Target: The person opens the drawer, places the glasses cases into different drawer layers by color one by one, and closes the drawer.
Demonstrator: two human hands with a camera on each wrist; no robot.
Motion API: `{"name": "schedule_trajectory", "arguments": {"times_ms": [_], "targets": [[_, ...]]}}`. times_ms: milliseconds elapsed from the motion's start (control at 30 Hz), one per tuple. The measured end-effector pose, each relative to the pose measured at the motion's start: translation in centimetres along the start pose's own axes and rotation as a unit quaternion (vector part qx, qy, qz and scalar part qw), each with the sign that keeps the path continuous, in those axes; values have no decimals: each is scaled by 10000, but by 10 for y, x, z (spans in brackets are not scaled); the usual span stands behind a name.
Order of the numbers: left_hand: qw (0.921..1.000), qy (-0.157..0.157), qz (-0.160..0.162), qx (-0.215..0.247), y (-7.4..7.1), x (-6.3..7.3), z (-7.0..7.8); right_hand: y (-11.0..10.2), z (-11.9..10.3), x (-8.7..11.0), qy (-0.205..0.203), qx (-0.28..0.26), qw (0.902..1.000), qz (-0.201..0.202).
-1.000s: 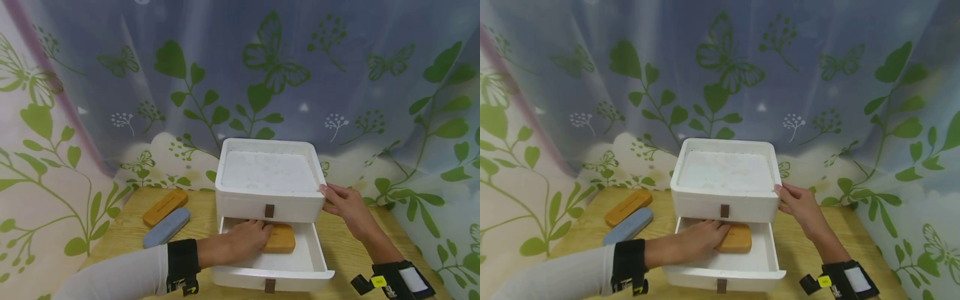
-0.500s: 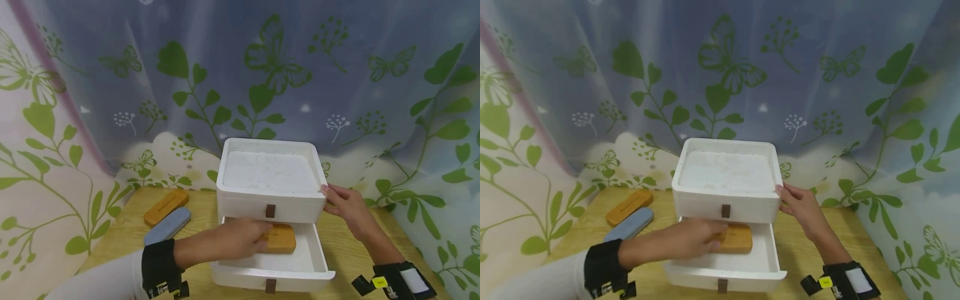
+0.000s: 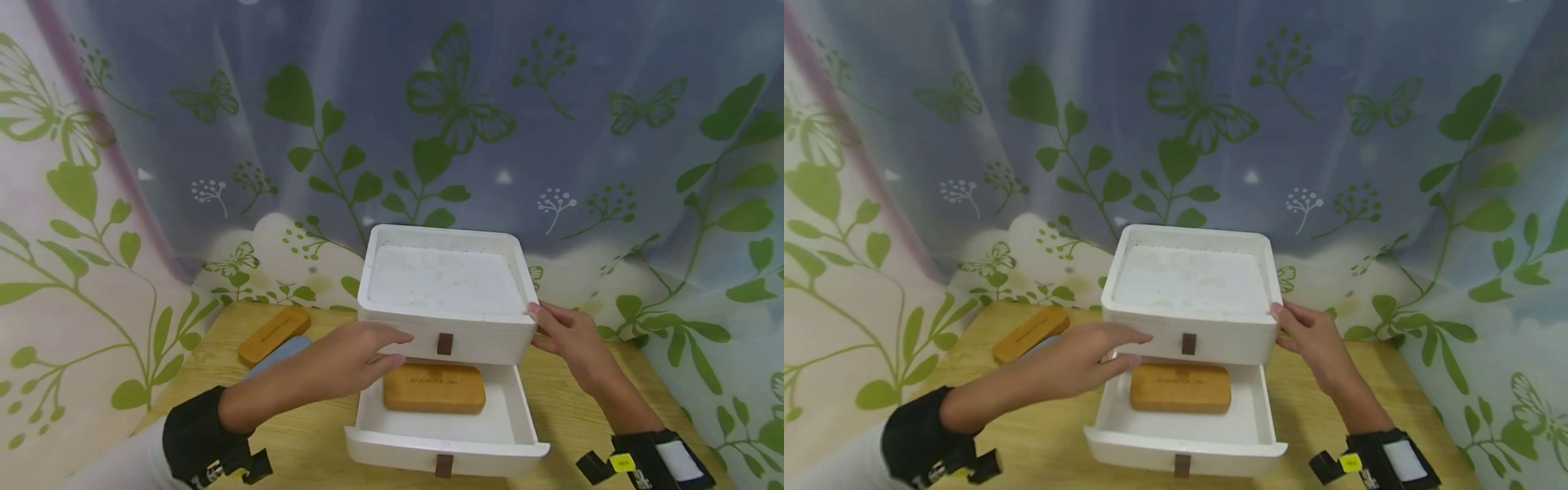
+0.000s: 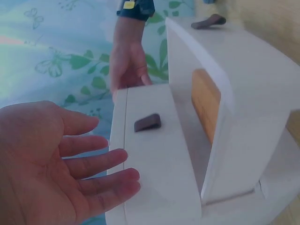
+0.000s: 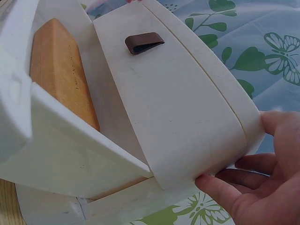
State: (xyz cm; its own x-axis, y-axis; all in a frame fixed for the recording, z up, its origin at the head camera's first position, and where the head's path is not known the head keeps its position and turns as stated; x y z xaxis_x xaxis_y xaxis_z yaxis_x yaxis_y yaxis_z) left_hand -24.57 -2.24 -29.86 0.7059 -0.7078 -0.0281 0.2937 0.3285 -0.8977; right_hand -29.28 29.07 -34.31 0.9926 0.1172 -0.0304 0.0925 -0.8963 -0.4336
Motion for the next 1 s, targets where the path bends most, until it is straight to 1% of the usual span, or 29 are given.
{"name": "schedule_trajectory", "arguments": {"times_ms": [133, 233, 300, 433, 533, 700, 867, 1000], "targets": [[9992, -88, 304, -237, -10, 10, -12, 1, 2, -1, 12, -1, 10000, -19], [9974, -153, 593, -385, -18, 17, -23, 1, 2, -1, -3, 20, 10000, -33], [9957, -142, 798, -441, -24, 21, -31, 1, 1, -1, -9, 46, 10000, -33], [9924, -211, 1101, -514, -33, 28, -48, 0, 1, 0, -14, 98, 9999, -21], [9896, -370, 1263, -588, -38, 31, -61, 0, 1, 1, -29, 120, 9999, -4], [9853, -611, 1422, -720, -44, 33, -77, 0, 2, 1, -9, 137, 9999, 22], [9849, -877, 1307, -723, -47, 32, -94, -1, 3, 0, 43, 99, 9999, 33], [9835, -1095, 1264, -689, -47, 31, -114, -1, 3, -1, 48, 74, 10000, 33]]}}
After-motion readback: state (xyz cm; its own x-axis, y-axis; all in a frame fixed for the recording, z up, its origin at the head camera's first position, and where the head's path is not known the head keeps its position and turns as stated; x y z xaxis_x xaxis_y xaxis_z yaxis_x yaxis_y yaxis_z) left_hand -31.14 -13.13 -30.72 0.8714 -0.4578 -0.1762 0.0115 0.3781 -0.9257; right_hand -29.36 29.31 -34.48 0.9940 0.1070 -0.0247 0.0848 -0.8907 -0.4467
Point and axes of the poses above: each hand's wrist, its own x-axis away from the middle knuckle, its own y-axis out of the palm, z = x × y, the point moved 8 cm from there along -x, towards the middle knuckle, and after that the axes turned 4 degrees about -z, right-handed, at the moved point
